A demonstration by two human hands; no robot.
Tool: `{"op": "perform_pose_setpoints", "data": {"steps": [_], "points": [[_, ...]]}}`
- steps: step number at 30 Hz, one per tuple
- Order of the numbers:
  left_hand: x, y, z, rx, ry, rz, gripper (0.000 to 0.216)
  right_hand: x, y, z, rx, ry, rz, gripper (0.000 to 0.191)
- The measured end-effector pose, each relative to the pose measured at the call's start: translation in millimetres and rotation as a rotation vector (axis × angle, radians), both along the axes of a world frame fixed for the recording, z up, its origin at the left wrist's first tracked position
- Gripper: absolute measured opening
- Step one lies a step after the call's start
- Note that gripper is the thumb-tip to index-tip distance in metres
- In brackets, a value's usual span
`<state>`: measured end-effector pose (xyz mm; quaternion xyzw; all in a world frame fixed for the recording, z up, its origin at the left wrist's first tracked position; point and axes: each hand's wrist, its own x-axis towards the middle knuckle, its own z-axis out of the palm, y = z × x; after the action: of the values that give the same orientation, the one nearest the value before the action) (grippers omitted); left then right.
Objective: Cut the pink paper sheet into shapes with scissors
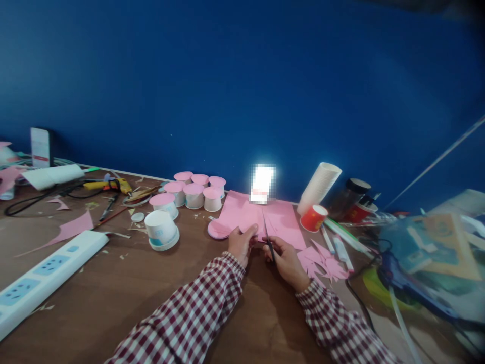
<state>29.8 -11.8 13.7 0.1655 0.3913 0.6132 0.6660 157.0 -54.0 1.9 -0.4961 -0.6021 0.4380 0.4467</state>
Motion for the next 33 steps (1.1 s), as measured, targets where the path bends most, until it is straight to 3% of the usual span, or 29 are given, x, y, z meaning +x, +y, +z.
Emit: {"op": "perform_pose_setpoints", "data": {"steps": [33], "points": [[0.1, -1.3, 1.2, -0.007, 0.003, 0.002, 0.027, -1.6, -0.8, 2.5, -0.040, 0.040, 0.009, 0.038]]}}
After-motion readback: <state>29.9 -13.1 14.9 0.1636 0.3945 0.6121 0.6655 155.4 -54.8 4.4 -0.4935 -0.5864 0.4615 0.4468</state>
